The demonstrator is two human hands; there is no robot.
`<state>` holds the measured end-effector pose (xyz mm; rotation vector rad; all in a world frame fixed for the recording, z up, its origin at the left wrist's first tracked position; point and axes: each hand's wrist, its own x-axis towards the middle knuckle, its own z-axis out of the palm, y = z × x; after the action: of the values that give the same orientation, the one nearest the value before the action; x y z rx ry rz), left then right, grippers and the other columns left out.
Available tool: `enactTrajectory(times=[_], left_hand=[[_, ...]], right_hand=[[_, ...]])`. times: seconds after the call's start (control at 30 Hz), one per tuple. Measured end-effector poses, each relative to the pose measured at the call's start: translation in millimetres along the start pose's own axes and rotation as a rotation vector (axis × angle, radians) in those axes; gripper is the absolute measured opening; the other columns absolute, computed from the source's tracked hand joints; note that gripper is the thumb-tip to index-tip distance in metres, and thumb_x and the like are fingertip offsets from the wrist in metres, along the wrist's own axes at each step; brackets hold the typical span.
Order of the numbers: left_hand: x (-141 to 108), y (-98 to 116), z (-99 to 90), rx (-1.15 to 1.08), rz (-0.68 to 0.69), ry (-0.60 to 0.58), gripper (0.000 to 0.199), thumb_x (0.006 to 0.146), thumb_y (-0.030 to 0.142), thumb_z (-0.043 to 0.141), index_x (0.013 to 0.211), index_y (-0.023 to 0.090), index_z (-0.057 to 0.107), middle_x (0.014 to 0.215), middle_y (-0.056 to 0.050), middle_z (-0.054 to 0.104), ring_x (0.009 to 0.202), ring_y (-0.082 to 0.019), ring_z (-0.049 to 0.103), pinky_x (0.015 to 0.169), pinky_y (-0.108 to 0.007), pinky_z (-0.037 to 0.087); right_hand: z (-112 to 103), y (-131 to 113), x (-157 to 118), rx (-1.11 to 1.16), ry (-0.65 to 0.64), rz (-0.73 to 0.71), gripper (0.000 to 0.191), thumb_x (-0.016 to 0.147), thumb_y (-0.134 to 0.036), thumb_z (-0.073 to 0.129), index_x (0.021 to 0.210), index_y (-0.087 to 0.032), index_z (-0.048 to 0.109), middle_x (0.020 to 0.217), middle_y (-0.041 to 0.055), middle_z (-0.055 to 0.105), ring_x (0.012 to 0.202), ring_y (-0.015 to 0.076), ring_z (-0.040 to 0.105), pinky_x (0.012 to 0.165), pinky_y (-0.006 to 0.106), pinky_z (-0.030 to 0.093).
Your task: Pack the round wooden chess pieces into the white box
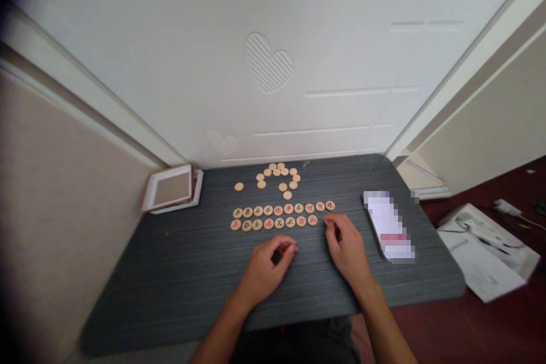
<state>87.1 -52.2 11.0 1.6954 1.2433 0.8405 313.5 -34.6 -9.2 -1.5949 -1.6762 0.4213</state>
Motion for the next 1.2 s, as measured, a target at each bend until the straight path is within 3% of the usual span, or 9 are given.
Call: enactTrajectory(times=[0.23, 0.37, 0.53, 0.77, 0.93, 1.07, 1.2], left_hand=[[0.1, 0.3, -0.3, 0.008, 0.014, 0.006, 0.013, 0.095, 0.024, 0.058, 0.1, 0.024, 0.07, 0.091, 0.001, 0.076, 0.08, -0.015, 0.069, 0.079, -0.026, 0.055], [0.1, 0.1, 0.2, 0.025, 0.013, 0.004, 0.013, 0.095, 0.025, 0.057, 0.101, 0.025, 0.069, 0.092, 0.0, 0.076, 0.081, -0.016, 0.07, 0.08, -0.027, 0.055], [0.2, 0.6, 0.1, 0.023, 0.01, -0.007, 0.014, 0.096, 0.026, 0.056, 0.101, 0.025, 0.069, 0.093, 0.0, 0.076, 0.082, -0.016, 0.069, 0.08, -0.027, 0.055], [-0.9, 3.2, 0.5, -0.002, 0.015, 0.006, 0.014, 0.095, 0.026, 0.057, 0.1, 0.025, 0.069, 0.092, 0.0, 0.076, 0.083, -0.016, 0.07, 0.081, -0.028, 0.054], [-2.3, 19.7, -4.9, 0.013, 0.06, -0.031, 0.014, 0.097, 0.026, 0.056, 0.1, 0.025, 0.069, 0.095, 0.001, 0.076, 0.085, -0.015, 0.07, 0.082, -0.026, 0.054], [21.9, 28.8, -23.7, 0.158, 0.143, -0.018, 0.017, 0.098, 0.03, 0.055, 0.104, 0.026, 0.07, 0.097, 0.0, 0.076, 0.087, -0.017, 0.07, 0.086, -0.029, 0.054], [77.1, 19.1, -46.4, 0.326, 0.227, 0.093, 0.016, 0.095, 0.027, 0.058, 0.107, 0.025, 0.069, 0.106, -0.003, 0.074, 0.1, -0.021, 0.067, 0.095, -0.036, 0.052]], right_hand=[[5.1, 3.8, 0.5, 0.0, 0.017, 0.062, 0.029, 0.097, -0.041, 0.055, 0.113, -0.02, 0.067, 0.086, 0.0042, 0.071, 0.066, 0.0179, 0.063, 0.068, 0.032, 0.053], [6.5, 4.1, 1.5, -0.055, 0.064, -0.028, 0.026, 0.098, -0.038, 0.056, 0.108, -0.021, 0.071, 0.092, 0.0069, 0.07, 0.074, 0.0196, 0.064, 0.074, 0.035, 0.054], [8.0, 3.7, 2.3, -0.095, 0.125, -0.036, 0.023, 0.098, -0.036, 0.056, 0.103, -0.022, 0.074, 0.094, 0.0081, 0.069, 0.076, 0.0203, 0.064, 0.076, 0.036, 0.054], [8.0, 4.9, 0.2, -0.067, 0.096, -0.047, 0.023, 0.099, -0.034, 0.055, 0.104, -0.022, 0.073, 0.095, 0.0074, 0.071, 0.081, 0.0214, 0.065, 0.079, 0.036, 0.054], [6.9, 4.0, 0.2, -0.068, 0.095, -0.077, 0.022, 0.099, -0.035, 0.056, 0.102, -0.021, 0.073, 0.094, 0.008, 0.07, 0.081, 0.0215, 0.066, 0.079, 0.037, 0.053], [3.9, 1.4, -1.1, -0.047, 0.118, -0.067, 0.024, 0.099, -0.037, 0.054, 0.099, -0.021, 0.073, 0.091, 0.0075, 0.071, 0.076, 0.0207, 0.063, 0.072, 0.035, 0.052], [0.6, 0.5, -5.4, 0.002, 0.171, -0.006, 0.028, 0.099, -0.041, 0.054, 0.096, -0.021, 0.073, 0.084, 0.0063, 0.071, 0.067, 0.0189, 0.06, 0.062, 0.032, 0.049]])
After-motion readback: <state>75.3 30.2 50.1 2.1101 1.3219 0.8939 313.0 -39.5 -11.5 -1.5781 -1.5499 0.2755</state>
